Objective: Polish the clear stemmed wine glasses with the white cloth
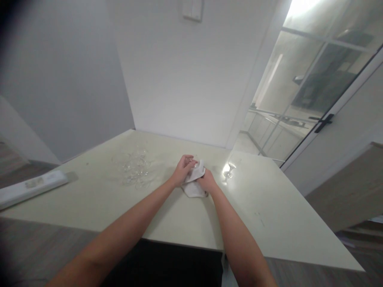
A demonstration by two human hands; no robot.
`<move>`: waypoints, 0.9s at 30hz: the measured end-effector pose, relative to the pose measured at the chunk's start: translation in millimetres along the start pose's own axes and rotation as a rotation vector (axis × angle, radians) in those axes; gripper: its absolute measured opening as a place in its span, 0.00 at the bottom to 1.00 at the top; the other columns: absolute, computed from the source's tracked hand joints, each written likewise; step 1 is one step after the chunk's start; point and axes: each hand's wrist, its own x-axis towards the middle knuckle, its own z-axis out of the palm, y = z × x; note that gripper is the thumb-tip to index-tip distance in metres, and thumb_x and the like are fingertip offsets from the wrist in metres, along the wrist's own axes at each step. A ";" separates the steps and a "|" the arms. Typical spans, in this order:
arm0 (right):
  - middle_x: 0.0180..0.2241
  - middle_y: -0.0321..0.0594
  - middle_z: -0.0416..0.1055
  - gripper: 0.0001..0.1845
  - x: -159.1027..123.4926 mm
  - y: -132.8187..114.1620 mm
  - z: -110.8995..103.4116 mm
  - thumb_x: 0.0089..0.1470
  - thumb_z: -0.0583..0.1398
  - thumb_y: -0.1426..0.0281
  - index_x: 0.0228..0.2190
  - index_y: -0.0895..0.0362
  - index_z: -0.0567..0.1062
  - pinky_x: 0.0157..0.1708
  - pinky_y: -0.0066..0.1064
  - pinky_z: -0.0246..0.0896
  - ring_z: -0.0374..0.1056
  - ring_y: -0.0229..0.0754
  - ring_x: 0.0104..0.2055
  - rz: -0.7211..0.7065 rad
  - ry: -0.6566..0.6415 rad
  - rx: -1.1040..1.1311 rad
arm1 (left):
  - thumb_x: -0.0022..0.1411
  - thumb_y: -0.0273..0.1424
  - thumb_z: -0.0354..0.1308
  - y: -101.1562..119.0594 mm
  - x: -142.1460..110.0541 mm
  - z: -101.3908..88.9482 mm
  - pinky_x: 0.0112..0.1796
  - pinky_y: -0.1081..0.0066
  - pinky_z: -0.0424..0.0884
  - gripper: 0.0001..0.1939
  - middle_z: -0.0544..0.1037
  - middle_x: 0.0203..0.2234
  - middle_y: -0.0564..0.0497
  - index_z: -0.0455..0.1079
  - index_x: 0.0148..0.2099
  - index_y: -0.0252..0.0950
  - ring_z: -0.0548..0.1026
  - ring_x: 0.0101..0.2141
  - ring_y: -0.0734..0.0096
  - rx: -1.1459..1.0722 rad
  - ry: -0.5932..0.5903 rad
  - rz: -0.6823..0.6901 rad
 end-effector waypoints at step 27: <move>0.41 0.45 0.76 0.19 1.4 0.9 -0.5 0.43 0.61 0.68 0.40 0.59 0.74 0.48 0.41 0.64 0.70 0.47 0.44 0.107 0.111 0.241 | 0.47 0.45 0.65 -2.6 9.2 -9.2 0.26 0.76 0.66 0.22 0.76 0.34 0.50 0.68 0.39 0.36 0.73 0.31 0.73 -0.178 0.065 -0.119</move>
